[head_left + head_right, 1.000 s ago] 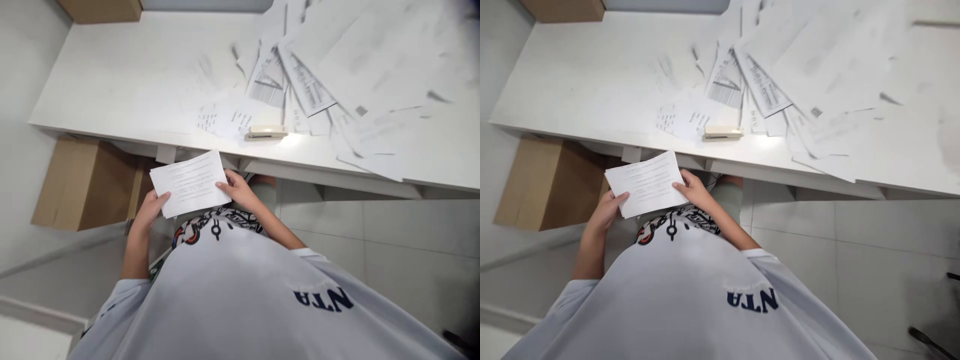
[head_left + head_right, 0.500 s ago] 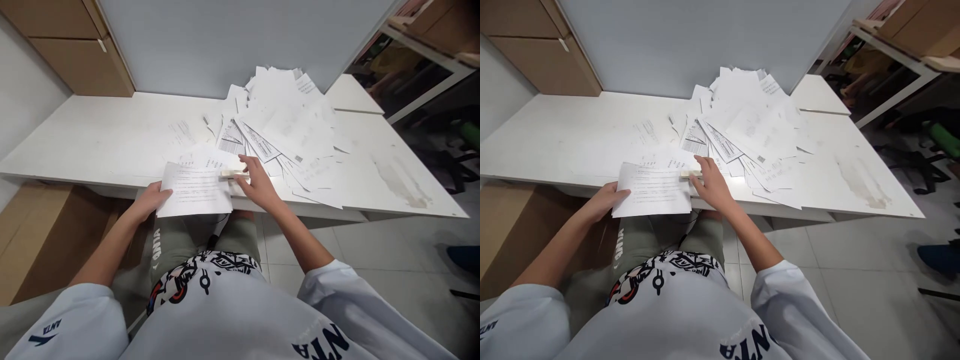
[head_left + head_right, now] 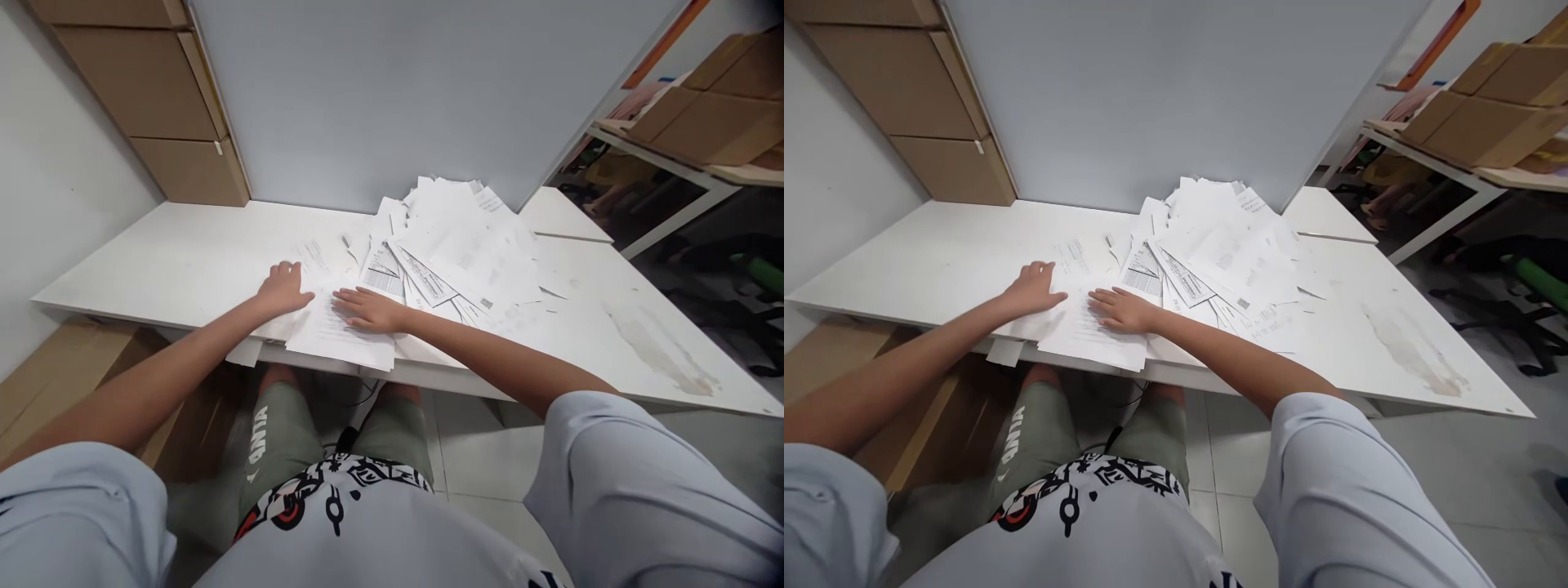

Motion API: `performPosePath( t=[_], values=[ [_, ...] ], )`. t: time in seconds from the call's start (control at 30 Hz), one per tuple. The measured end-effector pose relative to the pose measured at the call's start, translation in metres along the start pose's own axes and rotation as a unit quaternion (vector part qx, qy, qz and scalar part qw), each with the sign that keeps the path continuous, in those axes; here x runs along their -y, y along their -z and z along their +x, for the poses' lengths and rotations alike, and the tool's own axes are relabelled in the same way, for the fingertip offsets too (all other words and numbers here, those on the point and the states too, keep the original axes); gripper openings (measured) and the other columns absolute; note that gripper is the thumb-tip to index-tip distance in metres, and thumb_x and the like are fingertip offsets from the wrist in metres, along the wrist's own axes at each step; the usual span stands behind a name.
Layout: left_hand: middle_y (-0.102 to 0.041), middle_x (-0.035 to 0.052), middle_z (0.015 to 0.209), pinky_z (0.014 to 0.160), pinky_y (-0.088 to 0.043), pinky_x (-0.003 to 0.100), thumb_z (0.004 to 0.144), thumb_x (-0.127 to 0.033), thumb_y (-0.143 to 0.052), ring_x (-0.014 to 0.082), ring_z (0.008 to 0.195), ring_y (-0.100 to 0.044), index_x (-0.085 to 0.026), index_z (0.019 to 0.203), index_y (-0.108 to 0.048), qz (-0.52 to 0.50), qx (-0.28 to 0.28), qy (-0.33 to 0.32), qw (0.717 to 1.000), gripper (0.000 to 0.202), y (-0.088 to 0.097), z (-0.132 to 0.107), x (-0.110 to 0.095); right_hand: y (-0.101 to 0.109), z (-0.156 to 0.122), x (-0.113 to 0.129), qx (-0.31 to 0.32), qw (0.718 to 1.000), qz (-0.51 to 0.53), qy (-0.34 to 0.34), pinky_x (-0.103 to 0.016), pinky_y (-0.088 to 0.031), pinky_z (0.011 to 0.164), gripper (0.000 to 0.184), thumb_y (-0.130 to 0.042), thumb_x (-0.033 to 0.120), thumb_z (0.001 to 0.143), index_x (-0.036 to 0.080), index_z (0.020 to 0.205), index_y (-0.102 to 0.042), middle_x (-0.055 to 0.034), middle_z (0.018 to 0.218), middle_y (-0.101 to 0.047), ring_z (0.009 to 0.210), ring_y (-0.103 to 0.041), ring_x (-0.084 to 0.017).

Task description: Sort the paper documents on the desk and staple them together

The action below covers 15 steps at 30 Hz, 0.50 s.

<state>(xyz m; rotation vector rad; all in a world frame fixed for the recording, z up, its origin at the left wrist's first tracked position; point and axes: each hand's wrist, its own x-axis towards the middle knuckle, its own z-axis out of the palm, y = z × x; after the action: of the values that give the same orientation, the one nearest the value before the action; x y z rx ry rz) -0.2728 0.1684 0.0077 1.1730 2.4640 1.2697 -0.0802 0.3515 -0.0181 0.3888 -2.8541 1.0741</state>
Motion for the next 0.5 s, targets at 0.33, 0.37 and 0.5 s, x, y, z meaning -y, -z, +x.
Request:
performPosePath(
  t=[0.33,0.37,0.5],
  values=[
    [-0.049,0.0076,0.148,0.123,-0.015,0.041,0.088,-0.053,-0.05,0.0295,0.146,-0.03,-0.023,0.137,-0.057,0.061,0.317,-0.566,0.758,0.058,-0.081,0.023,-0.106,-0.007,-0.012,-0.01,-0.173,0.975,0.055,-0.127,-0.049,-0.053,0.103,0.02,-0.068,0.038,0.08,0.031,0.097,-0.077,-0.0016,0.119,-0.07,0.132,-0.053,-0.027],
    [-0.05,0.0056,0.148,0.122,-0.018,0.038,0.088,-0.055,-0.048,0.0279,0.146,-0.032,-0.024,0.14,-0.055,0.057,0.354,-0.592,0.721,0.061,-0.09,0.023,-0.111,-0.009,-0.017,-0.016,-0.209,0.963,0.053,-0.161,-0.049,-0.052,0.103,0.022,-0.068,0.031,0.08,0.029,0.099,-0.078,-0.0022,0.112,-0.071,0.133,-0.052,-0.028],
    [-0.048,-0.0003,0.15,0.118,-0.026,0.029,0.083,-0.064,-0.047,0.0252,0.147,-0.03,-0.025,0.142,-0.053,0.037,0.398,-0.621,0.674,0.071,-0.117,0.039,-0.109,-0.021,-0.021,-0.033,-0.238,0.937,0.066,-0.248,-0.036,-0.06,0.094,0.024,-0.068,0.023,0.071,0.022,0.094,-0.075,-0.0009,0.107,-0.072,0.136,-0.049,-0.022]
  ],
)
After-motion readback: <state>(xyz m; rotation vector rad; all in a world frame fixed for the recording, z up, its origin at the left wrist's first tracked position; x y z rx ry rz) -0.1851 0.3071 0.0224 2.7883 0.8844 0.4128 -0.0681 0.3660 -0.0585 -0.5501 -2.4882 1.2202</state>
